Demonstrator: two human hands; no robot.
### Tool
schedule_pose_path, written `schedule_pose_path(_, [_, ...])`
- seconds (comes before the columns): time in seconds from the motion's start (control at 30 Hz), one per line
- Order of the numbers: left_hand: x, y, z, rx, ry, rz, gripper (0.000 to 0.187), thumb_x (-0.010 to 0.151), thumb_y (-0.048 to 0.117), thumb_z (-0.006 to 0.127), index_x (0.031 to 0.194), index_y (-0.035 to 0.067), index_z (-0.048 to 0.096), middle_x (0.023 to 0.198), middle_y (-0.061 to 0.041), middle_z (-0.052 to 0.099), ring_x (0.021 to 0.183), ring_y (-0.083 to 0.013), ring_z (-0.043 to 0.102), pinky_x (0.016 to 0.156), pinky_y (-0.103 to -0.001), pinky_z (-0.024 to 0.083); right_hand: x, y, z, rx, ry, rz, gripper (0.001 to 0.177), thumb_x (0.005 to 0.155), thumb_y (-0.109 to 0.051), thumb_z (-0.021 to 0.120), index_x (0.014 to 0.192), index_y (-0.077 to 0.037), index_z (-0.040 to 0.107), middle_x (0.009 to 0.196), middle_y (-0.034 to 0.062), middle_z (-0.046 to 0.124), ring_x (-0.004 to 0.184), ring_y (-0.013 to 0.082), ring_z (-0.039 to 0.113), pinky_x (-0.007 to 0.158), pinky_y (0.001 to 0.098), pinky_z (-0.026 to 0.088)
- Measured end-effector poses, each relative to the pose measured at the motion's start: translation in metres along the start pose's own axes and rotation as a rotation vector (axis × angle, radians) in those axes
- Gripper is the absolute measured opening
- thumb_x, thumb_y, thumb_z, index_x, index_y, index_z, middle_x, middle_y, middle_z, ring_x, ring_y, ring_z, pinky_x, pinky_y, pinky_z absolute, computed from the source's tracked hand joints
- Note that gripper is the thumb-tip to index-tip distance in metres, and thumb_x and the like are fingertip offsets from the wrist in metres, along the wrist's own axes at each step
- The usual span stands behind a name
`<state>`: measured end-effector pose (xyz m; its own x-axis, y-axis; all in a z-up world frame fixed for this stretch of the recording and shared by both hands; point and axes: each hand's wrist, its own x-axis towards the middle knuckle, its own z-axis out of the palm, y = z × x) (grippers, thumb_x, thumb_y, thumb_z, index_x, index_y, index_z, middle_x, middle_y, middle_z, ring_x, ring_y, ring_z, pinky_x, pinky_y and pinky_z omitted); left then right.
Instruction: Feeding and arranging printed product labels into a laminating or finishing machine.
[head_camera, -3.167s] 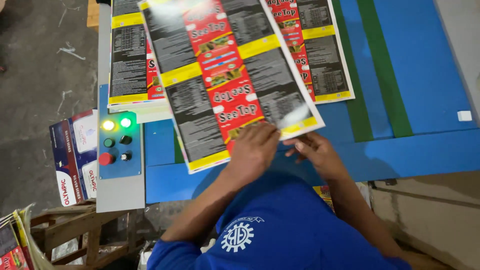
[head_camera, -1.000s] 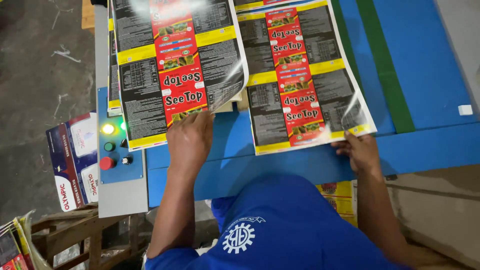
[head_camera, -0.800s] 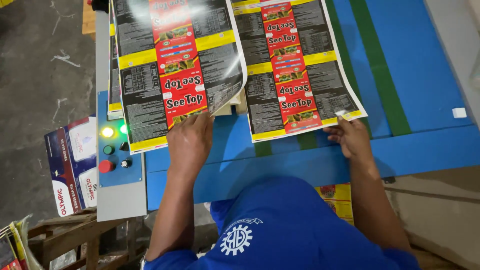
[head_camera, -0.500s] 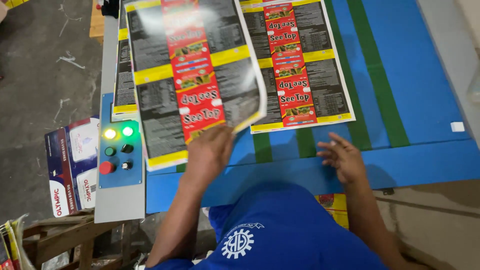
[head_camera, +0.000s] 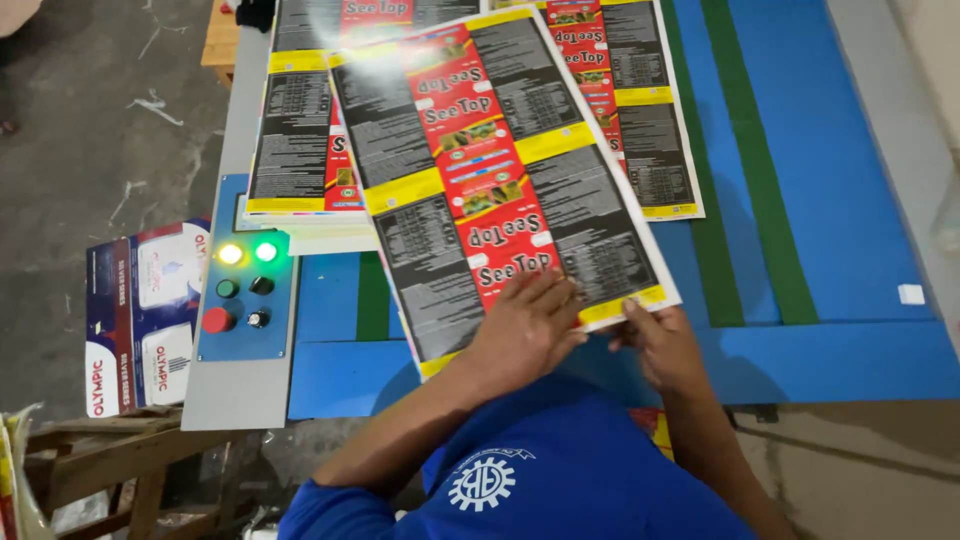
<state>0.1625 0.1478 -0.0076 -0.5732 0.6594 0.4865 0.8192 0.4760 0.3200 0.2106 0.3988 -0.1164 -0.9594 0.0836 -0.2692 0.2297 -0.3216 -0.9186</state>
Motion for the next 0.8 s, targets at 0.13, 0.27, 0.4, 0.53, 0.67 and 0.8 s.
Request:
schedule_pose_path(0.13, [-0.002,-0.039,-0.022,0.082,0.038,-0.07,0.037,0.087,0.026,0.075,0.114,0.002,0.069,0.126,-0.017,0.066,0.126,-0.0361,0.059,0.106,-0.053,0.044,-0.001,0.013,-0.042,0.031,0.124,-0.074,0.018,0.103,-0.014,0.061,0.118,-0.005,0.062,0.095,0.0075,0.071,0.074,0.0171,0.068,0.057,0.0341,0.056])
schedule_pose_path(0.27, [-0.012,-0.097,-0.027,0.246,0.16,-0.23,0.031,0.092,0.023,0.075,0.115,0.003,0.07,0.128,-0.016,0.068,0.127,-0.0375,0.06,0.105,-0.053,0.046,-0.014,0.007,-0.072,0.037,0.247,-0.152,0.015,0.106,-0.013,0.06,0.119,-0.006,0.062,0.093,0.0067,0.07,0.072,0.016,0.066,0.059,0.0334,0.055])
schedule_pose_path(0.4, [-0.025,-0.144,-0.025,0.313,0.228,-0.302,0.03,0.097,0.019,0.072,0.123,0.004,0.07,0.134,-0.013,0.067,0.131,-0.036,0.059,0.11,-0.052,0.046,-0.025,0.005,-0.095,0.015,0.31,-0.183,0.016,0.107,-0.012,0.059,0.121,-0.005,0.062,0.092,0.0078,0.07,0.072,0.0163,0.065,0.06,0.0331,0.055])
schedule_pose_path(0.53, [-0.03,-0.157,-0.019,0.371,0.154,-0.374,0.052,0.098,0.031,0.068,0.138,-0.001,0.06,0.148,-0.02,0.057,0.143,-0.038,0.048,0.116,-0.054,0.036,-0.038,0.014,-0.119,0.016,0.39,-0.191,0.015,0.108,-0.01,0.06,0.122,-0.004,0.062,0.095,0.0093,0.07,0.074,0.0168,0.065,0.062,0.0335,0.054])
schedule_pose_path(0.67, [-0.034,-0.15,-0.013,0.499,0.023,-0.429,0.083,0.095,0.052,0.064,0.149,-0.008,0.045,0.158,-0.028,0.041,0.151,-0.0407,0.031,0.121,-0.06,0.02,-0.043,0.046,-0.161,0.018,0.465,-0.141,0.012,0.11,-0.01,0.061,0.121,-0.004,0.061,0.092,0.0091,0.067,0.073,0.0166,0.064,0.061,0.0352,0.055])
schedule_pose_path(0.8, [-0.037,-0.15,-0.01,0.526,-0.008,-0.438,0.085,0.096,0.055,0.062,0.151,-0.007,0.044,0.159,-0.027,0.041,0.152,-0.0396,0.031,0.122,-0.06,0.019,-0.05,0.048,-0.161,0.054,0.484,-0.101,0.014,0.108,-0.01,0.061,0.122,-0.006,0.061,0.095,0.0073,0.068,0.075,0.0161,0.065,0.06,0.0341,0.055])
